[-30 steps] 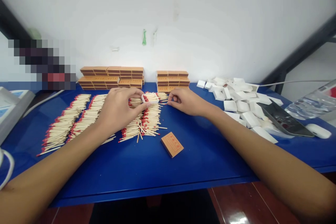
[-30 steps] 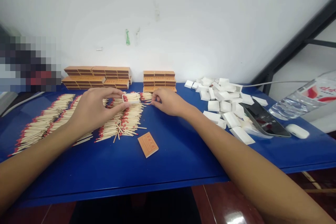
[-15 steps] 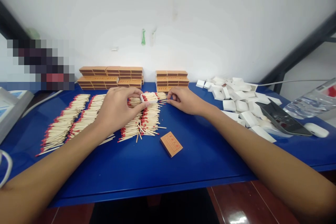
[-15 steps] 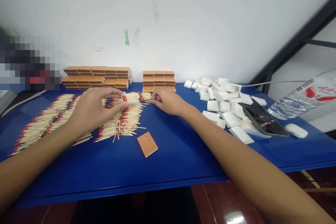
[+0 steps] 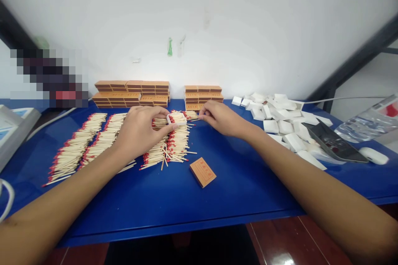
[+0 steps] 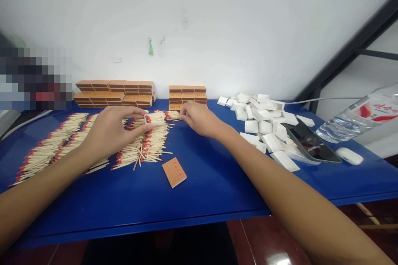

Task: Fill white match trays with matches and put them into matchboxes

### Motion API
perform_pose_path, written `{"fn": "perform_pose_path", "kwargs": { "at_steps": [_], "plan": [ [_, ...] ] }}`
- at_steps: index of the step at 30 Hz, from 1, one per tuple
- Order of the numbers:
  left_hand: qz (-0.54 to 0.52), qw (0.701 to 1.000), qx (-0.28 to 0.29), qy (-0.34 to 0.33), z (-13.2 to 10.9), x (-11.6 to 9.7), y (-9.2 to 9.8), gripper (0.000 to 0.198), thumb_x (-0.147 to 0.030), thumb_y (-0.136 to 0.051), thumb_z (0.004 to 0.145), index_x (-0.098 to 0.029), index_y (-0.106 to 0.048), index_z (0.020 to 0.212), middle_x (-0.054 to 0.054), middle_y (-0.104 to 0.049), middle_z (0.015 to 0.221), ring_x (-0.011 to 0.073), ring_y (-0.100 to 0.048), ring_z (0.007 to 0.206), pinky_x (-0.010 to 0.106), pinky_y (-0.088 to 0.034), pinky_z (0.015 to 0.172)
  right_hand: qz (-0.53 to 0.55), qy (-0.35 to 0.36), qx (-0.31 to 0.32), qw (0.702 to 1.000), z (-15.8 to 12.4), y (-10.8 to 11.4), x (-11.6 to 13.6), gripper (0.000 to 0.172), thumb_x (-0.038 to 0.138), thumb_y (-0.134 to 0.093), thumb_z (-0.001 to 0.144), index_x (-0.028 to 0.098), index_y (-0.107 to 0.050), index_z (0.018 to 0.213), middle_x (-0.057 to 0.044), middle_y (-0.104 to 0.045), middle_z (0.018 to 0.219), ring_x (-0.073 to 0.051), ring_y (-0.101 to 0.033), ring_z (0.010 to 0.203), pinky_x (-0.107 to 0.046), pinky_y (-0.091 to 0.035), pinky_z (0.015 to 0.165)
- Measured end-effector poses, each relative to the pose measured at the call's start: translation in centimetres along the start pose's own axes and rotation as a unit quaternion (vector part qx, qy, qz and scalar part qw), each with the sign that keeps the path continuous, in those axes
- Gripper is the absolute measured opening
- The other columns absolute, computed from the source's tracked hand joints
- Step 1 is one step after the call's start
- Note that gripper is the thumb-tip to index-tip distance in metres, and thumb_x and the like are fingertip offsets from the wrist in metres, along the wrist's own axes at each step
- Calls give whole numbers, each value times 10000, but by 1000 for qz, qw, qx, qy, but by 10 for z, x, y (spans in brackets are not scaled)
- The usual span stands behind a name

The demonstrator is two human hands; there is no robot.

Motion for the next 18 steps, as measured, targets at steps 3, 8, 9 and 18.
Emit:
{"fn": "perform_pose_path", "kwargs": {
  "at_steps": [3,8,9,18],
  "plan": [
    [-9,1000,0,-12,-1,-2,-2,415,-632,-693,888,-234,-746,995,60,-803,1028,284,-739,975,423,-507,951,26,21,-48,998,-3,15,20,102,238,-563,998,193,-580,908,-52,-617,891,-185,-533,785,-315,-388,705],
    [-12,999,3,-36,-3,-8,-5,369,-593,-710,896,-242,-739,1009,58,-800,1073,283,-728,1022,447,-470,999,59,58,-34,996,-8,11,53,72,208,-550,1008,205,-572,940,-52,-609,937,-177,-547,809,-311,-411,722],
    [-12,999,4,-41,-3,-10,-6,356,-579,-718,897,-244,-736,1013,54,-799,1078,280,-725,1029,446,-465,1002,58,61,-32,996,-8,9,56,67,191,-545,1007,202,-570,945,-53,-607,946,-174,-548,811,-309,-412,723],
    [-20,997,10,-77,-6,-20,-8,383,-605,-707,908,-246,-734,1040,34,-799,1067,269,-723,1035,420,-461,991,37,62,-30,997,-10,3,57,79,205,-542,1012,197,-583,945,-51,-586,925,-185,-540,835,-317,-397,733]
  ]
}}
Point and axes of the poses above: each hand's wrist, its own z-axis towards the middle knuckle, its own y-axis out of the back of the hand, x = y × z, the point moved 10 cm from there along z, towards the middle knuckle
